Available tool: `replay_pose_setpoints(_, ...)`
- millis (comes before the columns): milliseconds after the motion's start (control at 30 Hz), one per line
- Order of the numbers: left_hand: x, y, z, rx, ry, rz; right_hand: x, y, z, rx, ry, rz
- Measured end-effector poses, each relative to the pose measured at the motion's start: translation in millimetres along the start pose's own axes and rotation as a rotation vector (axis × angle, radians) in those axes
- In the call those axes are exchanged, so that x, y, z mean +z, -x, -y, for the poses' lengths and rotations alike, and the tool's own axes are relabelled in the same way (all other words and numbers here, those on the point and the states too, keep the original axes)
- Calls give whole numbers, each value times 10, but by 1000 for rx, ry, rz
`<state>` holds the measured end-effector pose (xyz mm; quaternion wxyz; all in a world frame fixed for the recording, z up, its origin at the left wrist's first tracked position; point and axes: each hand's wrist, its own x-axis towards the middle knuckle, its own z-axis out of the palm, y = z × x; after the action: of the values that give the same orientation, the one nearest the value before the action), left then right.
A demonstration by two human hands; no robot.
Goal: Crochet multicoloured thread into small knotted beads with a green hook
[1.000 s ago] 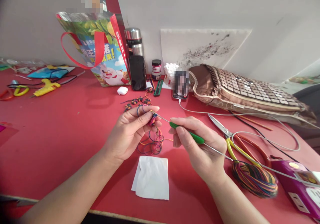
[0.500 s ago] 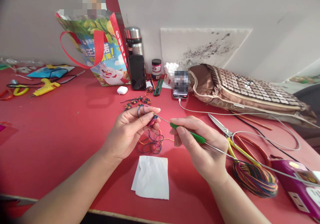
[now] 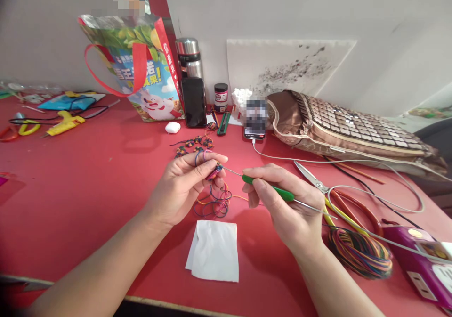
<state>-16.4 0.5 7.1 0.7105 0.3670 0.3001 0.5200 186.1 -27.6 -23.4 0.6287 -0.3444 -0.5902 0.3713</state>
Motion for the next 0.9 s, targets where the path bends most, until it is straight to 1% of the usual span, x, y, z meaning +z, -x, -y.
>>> replay_pose_setpoints(167,-6,3,-1,3,-2,30,5,-18,8,25,-43,8)
replay_pose_setpoints(433,0,27,-29,-12,-46,49,75,-76,73,85,-183,-29)
replay_pose_setpoints(633,1,37,-18,0,-67,57,104,-106,90,97,-212,-31)
replay_pose_setpoints(900,4,50,21,77,-70,73,121,-94,83,111,-217,-52)
